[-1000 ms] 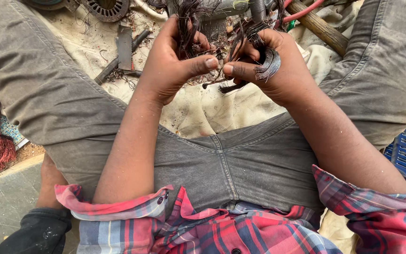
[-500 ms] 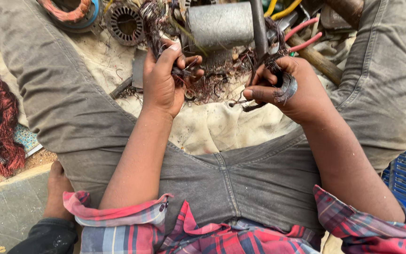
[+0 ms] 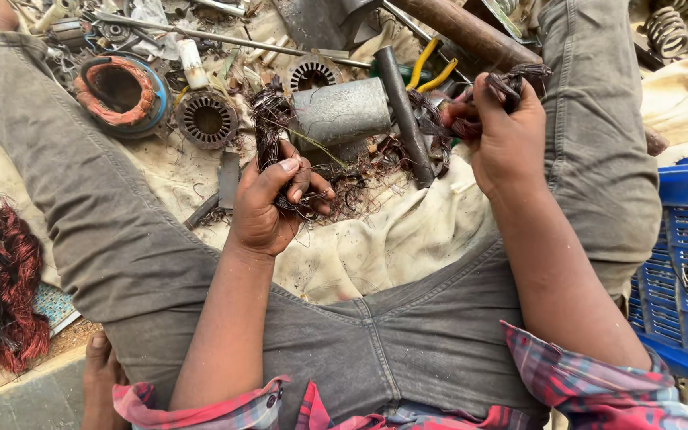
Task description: The person sits on a cloth on the ground and manually separates red and black insulated copper wires by hand. They pull apart tangled bundles, sort the wires into separate piles, and occasionally use a rubber band to bundle the separated wires.
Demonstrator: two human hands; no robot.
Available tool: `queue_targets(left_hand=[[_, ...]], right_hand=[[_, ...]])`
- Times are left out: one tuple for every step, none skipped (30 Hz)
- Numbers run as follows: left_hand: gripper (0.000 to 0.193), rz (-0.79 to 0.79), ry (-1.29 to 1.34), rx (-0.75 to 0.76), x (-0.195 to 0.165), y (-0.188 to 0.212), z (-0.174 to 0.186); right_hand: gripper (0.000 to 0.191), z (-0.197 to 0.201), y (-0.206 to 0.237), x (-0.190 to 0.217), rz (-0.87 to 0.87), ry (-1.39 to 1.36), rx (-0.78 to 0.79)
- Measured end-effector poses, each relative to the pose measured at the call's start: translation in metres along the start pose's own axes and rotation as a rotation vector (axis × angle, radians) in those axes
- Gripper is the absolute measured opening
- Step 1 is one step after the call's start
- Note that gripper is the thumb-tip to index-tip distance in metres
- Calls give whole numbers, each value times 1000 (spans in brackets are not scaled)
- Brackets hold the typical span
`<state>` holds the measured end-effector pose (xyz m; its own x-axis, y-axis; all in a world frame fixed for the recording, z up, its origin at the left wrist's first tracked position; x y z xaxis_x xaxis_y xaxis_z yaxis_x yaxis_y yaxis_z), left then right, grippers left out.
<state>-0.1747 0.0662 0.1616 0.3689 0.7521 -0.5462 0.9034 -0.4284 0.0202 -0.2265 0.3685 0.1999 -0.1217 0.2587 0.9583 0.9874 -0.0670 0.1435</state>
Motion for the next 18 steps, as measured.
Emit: queue_targets(left_hand=[[13,15,10,9,3,0,-2],[13,26,15,18,5,-1,-4],[13,37,18,29,6,-2,-5],[13,48,20,35,8,-3,-6],[13,55,22,42,10,-4,-8],[13,58,21,52,12,-6,-9],[13,54,28,58,13,-7,-10],[14,49,35,59,14,-8,-10],[15,46,39,60,14,-8,-10],[15,42,43,56,14,-8,-10],[15,43,48,54,15,-8,-10],[15,41,52,55,15,-8,-10],[15,42,52,55,15,-8,-10],[15,43,54,51,15,-8,-9],[16,44,58,45,15,-8,-9],[16,48,59,37,15,-9,-9],[16,49,58,32,15,-9,-10],[16,49,54,31,15,-11,-10]], right_hand=[[21,2,-1,-6,1,-15,-37],[24,4,-1,-10,4,-34,-71],[23,4,1,-15,-27,-86,-68],[23,2,5,-21,-58,-139,-64],[24,-1,8,-24,-87,-191,-57],[24,-3,9,-21,-28,-194,-38],[26,-5,10,-18,26,-196,-17],[27,-7,11,-14,77,-199,8],[26,-9,9,-10,115,-157,34],[27,-9,7,-6,153,-116,54],[30,-9,6,-2,192,-76,69],[32,-9,4,1,249,-68,90],[34,-8,1,3,307,-61,113],[35,-7,0,5,361,-53,135],[31,-6,0,4,380,-25,154],[28,-5,0,5,398,3,175],[26,-4,1,6,420,31,197],[25,-6,3,5,393,-10,251]])
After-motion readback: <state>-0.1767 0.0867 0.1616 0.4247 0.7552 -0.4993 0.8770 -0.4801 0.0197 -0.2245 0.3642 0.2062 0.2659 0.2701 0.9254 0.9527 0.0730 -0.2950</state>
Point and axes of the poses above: each hand's wrist, its own y-axis away from the middle knuckle, its own z-axis out of the back of the hand, x = y × z, the point moved 4 cm from there along -y, towards the middle knuckle, and after that the axes turned 12 degrees about x, right-handed, at the moved point
